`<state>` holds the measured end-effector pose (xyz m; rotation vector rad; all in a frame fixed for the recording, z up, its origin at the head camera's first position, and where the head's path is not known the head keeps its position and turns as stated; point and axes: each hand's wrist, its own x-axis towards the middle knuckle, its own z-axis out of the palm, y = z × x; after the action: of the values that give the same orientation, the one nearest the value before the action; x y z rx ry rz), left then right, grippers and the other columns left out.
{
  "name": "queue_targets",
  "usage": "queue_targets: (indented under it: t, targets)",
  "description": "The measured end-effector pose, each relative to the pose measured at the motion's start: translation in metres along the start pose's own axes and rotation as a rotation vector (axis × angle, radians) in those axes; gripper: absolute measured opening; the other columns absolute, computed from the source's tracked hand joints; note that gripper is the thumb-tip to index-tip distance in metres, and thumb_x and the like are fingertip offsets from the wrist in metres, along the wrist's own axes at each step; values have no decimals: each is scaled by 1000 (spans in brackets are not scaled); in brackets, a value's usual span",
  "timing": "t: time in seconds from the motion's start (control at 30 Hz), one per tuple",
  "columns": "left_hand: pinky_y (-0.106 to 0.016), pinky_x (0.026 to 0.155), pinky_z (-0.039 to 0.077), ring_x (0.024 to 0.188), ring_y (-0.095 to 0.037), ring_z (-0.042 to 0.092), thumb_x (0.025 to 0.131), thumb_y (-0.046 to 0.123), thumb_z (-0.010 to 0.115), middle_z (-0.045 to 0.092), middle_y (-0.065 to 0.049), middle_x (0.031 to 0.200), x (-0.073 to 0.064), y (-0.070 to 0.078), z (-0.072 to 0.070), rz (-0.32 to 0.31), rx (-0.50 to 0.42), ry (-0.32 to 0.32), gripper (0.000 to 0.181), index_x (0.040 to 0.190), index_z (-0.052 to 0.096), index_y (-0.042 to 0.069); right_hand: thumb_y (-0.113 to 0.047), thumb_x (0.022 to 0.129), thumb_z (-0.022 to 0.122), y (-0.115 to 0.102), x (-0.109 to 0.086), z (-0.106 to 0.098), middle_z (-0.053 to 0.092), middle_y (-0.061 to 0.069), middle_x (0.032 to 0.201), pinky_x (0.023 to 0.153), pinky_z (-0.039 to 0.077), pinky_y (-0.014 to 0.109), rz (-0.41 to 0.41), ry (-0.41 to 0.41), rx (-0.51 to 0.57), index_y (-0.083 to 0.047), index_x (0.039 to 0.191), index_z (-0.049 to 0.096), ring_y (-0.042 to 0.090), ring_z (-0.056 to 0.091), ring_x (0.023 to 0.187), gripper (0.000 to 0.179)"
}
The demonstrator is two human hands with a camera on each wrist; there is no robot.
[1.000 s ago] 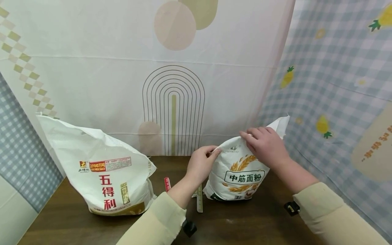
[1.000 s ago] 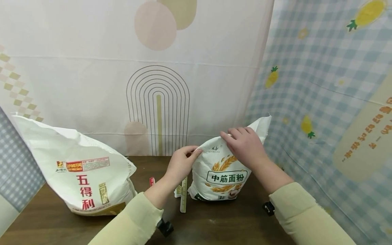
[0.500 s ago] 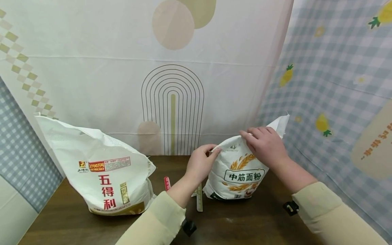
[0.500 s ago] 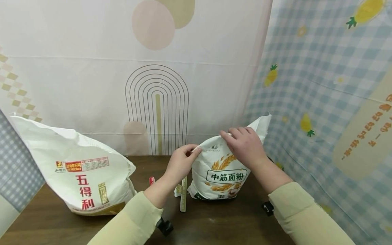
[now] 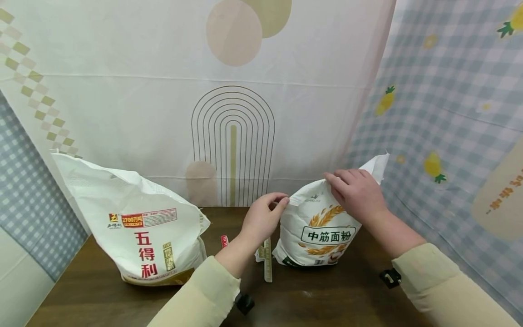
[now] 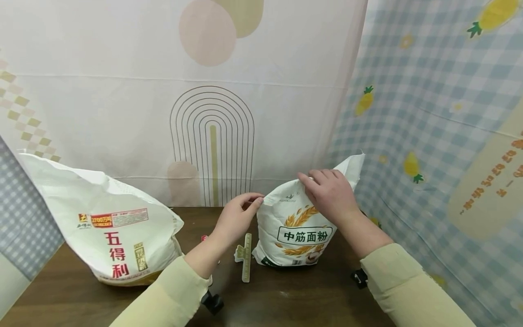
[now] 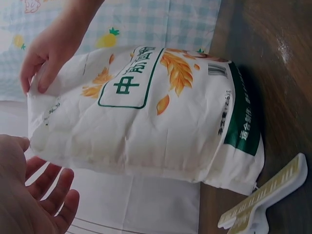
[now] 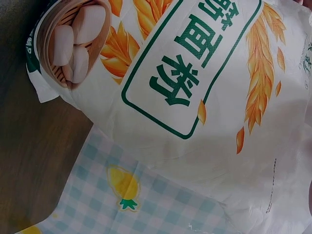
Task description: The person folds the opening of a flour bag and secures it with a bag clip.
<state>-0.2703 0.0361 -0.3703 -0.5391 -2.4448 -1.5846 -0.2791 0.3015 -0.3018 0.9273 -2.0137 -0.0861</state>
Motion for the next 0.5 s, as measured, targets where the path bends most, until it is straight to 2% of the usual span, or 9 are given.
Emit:
queue_targets:
  t: [0.23, 0.4, 0.5]
  targets:
    - [-34, 78, 51, 91, -10, 61, 100, 45, 54, 66, 9, 107, -4, -8, -9, -16, 35, 13, 31, 119, 70, 25, -26, 105, 40, 0, 0, 1, 67, 12, 98, 74, 50, 49, 17, -9, 9, -9, 119, 68, 34, 64, 83, 36]
    - [-36, 82, 51, 96, -11, 61, 101, 45, 54, 66, 8, 110, -7, -14, -13, -27, 80, -2, 32, 120, 70, 25, -27, 105, 38, 0, -2, -1, 67, 12, 99, 73, 50, 49, 36, -21, 11, -9, 119, 69, 35, 64, 84, 38]
    - [-37, 86, 51, 99, -12, 61, 101, 44, 54, 67, 8, 112, -9, -17, -15, -38, 113, -22, 31, 119, 70, 24, -23, 103, 43, 0, -2, 0, 68, 13, 98, 71, 49, 49, 34, 5, 27, -8, 118, 69, 35, 64, 83, 34]
